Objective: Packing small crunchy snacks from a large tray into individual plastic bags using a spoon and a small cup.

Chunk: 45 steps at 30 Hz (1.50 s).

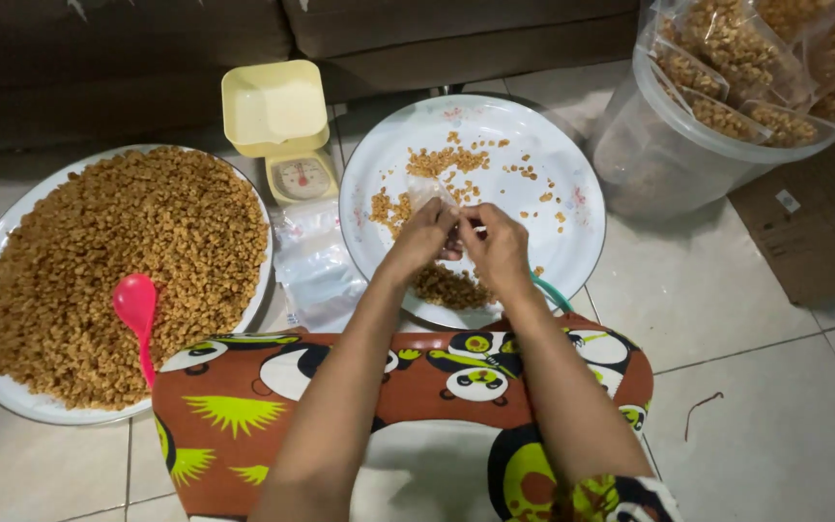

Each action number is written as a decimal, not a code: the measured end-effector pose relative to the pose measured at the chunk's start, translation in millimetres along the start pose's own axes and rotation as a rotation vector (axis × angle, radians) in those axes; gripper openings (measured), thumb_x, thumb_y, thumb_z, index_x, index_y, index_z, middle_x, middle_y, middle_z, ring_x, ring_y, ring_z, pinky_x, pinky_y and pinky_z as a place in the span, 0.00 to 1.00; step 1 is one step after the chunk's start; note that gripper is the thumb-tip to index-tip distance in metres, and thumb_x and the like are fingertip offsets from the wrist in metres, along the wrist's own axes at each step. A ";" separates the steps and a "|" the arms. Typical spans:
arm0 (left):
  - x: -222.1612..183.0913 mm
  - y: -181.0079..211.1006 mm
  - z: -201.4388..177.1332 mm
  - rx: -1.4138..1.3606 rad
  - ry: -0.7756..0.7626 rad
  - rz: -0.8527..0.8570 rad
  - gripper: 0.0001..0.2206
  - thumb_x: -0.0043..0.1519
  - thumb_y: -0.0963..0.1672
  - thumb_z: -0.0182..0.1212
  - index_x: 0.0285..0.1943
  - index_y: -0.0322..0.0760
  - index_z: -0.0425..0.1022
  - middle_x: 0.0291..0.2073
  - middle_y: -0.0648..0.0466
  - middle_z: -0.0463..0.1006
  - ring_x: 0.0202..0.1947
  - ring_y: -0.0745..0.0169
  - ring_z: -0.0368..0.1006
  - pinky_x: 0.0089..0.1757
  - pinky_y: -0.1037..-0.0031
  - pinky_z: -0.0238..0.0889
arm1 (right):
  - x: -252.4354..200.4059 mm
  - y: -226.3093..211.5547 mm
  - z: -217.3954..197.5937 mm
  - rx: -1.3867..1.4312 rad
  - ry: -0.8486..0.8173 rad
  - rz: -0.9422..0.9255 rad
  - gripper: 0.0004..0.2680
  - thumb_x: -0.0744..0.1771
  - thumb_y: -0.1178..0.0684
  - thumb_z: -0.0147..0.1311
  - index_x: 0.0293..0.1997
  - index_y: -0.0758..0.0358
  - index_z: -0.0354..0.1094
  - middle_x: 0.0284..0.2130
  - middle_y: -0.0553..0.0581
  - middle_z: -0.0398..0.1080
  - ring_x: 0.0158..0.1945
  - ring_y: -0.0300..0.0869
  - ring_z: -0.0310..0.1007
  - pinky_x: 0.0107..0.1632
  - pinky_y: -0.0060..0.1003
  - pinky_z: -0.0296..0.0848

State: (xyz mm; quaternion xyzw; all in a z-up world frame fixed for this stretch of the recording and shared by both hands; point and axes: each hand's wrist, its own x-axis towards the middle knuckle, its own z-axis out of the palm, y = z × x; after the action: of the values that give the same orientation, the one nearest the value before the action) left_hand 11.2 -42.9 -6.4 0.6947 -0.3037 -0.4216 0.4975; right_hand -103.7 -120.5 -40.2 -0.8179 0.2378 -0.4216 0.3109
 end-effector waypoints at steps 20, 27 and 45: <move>40.0 -36.6 15.6 0.787 0.122 0.092 0.19 0.65 0.48 0.46 0.60 0.30 0.69 0.43 0.31 0.80 0.48 0.26 0.78 0.48 0.42 0.72 | 10.9 55.3 5.3 -0.351 0.070 0.212 0.02 0.66 0.56 0.58 0.35 0.58 0.71 0.26 0.59 0.74 0.36 0.58 0.78 0.41 0.56 0.78; 6.4 4.8 -16.3 0.408 0.220 0.090 0.10 0.55 0.45 0.59 0.42 0.39 0.70 0.29 0.46 0.80 0.40 0.37 0.81 0.45 0.52 0.72 | 18.1 13.2 -16.3 0.054 0.094 0.167 0.09 0.64 0.65 0.64 0.32 0.60 0.63 0.40 0.56 0.79 0.41 0.51 0.82 0.38 0.38 0.82; -15.7 30.4 -19.5 0.663 -0.009 0.315 0.23 0.59 0.42 0.57 0.66 0.49 0.63 0.61 0.43 0.63 0.65 0.30 0.62 0.58 0.40 0.62 | 23.2 -13.3 -29.2 -0.126 -0.379 0.158 0.18 0.65 0.72 0.49 0.62 0.69 0.70 0.61 0.71 0.67 0.48 0.64 0.78 0.45 0.54 0.82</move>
State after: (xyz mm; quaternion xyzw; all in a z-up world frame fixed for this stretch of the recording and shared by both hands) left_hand 21.2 -30.9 29.8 0.7611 -0.5292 -0.2214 0.3029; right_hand -114.2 -135.4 -5.0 -0.8793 0.2644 -0.2187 0.3304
